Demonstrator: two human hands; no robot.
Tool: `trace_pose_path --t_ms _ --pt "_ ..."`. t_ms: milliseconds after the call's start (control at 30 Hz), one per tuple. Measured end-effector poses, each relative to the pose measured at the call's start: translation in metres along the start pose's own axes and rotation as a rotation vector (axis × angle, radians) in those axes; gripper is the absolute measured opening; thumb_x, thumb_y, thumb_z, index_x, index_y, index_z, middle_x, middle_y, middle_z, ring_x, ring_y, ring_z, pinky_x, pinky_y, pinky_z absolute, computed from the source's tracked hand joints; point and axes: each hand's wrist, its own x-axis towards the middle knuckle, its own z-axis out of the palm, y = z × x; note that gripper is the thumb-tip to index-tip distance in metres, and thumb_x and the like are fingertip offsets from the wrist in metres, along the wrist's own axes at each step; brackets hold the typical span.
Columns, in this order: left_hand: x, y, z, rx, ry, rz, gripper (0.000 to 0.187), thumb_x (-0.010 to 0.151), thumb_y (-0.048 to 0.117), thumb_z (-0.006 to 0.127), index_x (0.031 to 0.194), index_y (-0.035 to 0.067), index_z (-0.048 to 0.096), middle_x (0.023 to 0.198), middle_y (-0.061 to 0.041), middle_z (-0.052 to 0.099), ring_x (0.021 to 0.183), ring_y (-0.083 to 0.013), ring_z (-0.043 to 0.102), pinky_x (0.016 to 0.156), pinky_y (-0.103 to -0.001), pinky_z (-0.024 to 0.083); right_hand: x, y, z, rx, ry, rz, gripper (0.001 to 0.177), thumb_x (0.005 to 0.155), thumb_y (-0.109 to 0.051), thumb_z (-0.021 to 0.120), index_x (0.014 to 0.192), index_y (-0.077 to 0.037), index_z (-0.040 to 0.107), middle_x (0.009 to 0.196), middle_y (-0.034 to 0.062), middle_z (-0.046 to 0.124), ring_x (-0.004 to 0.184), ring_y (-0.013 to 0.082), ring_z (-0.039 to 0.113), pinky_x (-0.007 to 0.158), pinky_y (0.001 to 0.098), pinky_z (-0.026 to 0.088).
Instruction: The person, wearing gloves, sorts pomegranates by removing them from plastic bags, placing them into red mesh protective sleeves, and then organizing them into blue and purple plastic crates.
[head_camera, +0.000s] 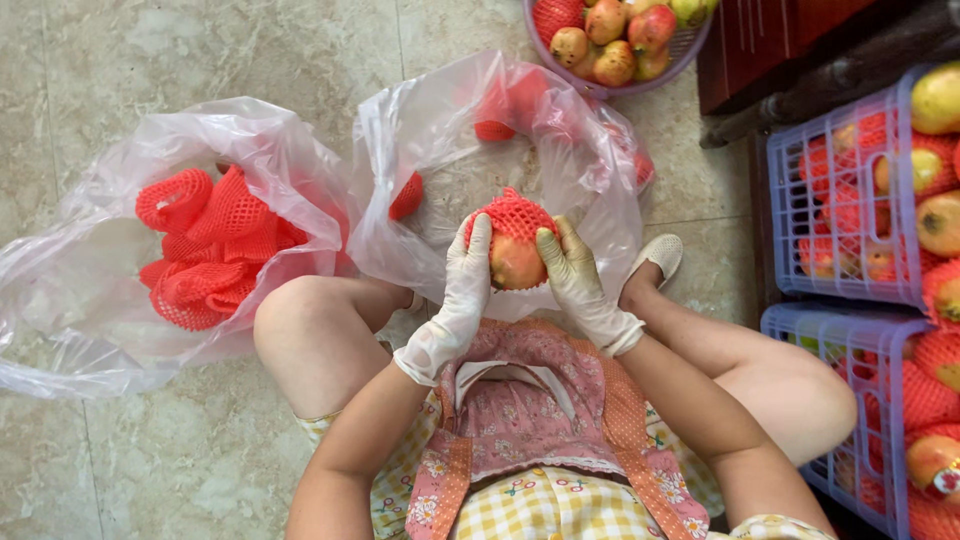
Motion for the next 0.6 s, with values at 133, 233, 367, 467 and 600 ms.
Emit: trace_pose_path --t_ms 133,233,367,467,600 --pt "0.007 -0.020 -0.003 -0.067 0.089 -0.275 0.039 0.101 0.042 0.062 0.123 0.011 0.069 0.112 -0.001 0.070 0.096 -0.0132 0.064 0.084 -0.029 0.054 0.007 0.065 -0.012 0.283 0.214 0.157 0.029 0.112 -0.036 0.063 0.111 -0.007 0.067 0.101 -0.0011 0.064 0.092 0.0070 0.056 0.081 0.0245 0.050" --pt "0.006 -0.016 -0.002 -0.104 0.127 -0.408 0.039 0.103 0.045 0.063 0.125 0.013 0.066 0.109 -0.005 0.069 0.085 -0.0192 0.058 0.068 -0.035 0.042 0.014 0.075 -0.010 0.526 0.236 0.324 0.029 0.103 -0.036 0.069 0.114 -0.009 0.067 0.105 0.0015 0.070 0.091 0.0124 0.064 0.080 0.0293 0.056" --pt "0.011 -0.010 0.006 -0.297 0.160 -0.147 0.038 0.098 0.039 0.064 0.122 0.010 0.066 0.114 -0.004 0.073 0.101 -0.0181 0.069 0.091 -0.036 0.057 -0.001 0.033 0.002 0.844 0.146 0.720 0.056 0.086 -0.059 0.064 0.120 -0.015 0.062 0.111 0.0083 0.072 0.094 0.0247 0.071 0.074 0.0452 0.062" --pt "0.012 0.006 0.006 -0.396 0.163 -0.078 0.036 0.098 0.036 0.066 0.121 0.008 0.065 0.112 -0.004 0.072 0.100 -0.0195 0.069 0.093 -0.038 0.057 -0.005 0.012 0.003 1.056 0.008 0.892 0.075 0.083 -0.073 0.061 0.129 -0.014 0.059 0.120 0.0169 0.068 0.098 0.0362 0.070 0.071 0.0534 0.063" --pt "0.008 0.060 -0.003 -0.276 0.206 0.096 0.035 0.102 0.034 0.070 0.127 0.009 0.064 0.114 -0.004 0.067 0.100 -0.0178 0.061 0.090 -0.037 0.051 -0.001 0.017 -0.009 1.365 -0.090 0.912 0.078 0.087 -0.073 0.061 0.135 -0.011 0.056 0.128 0.0266 0.062 0.106 0.0507 0.067 0.073 0.0517 0.063"
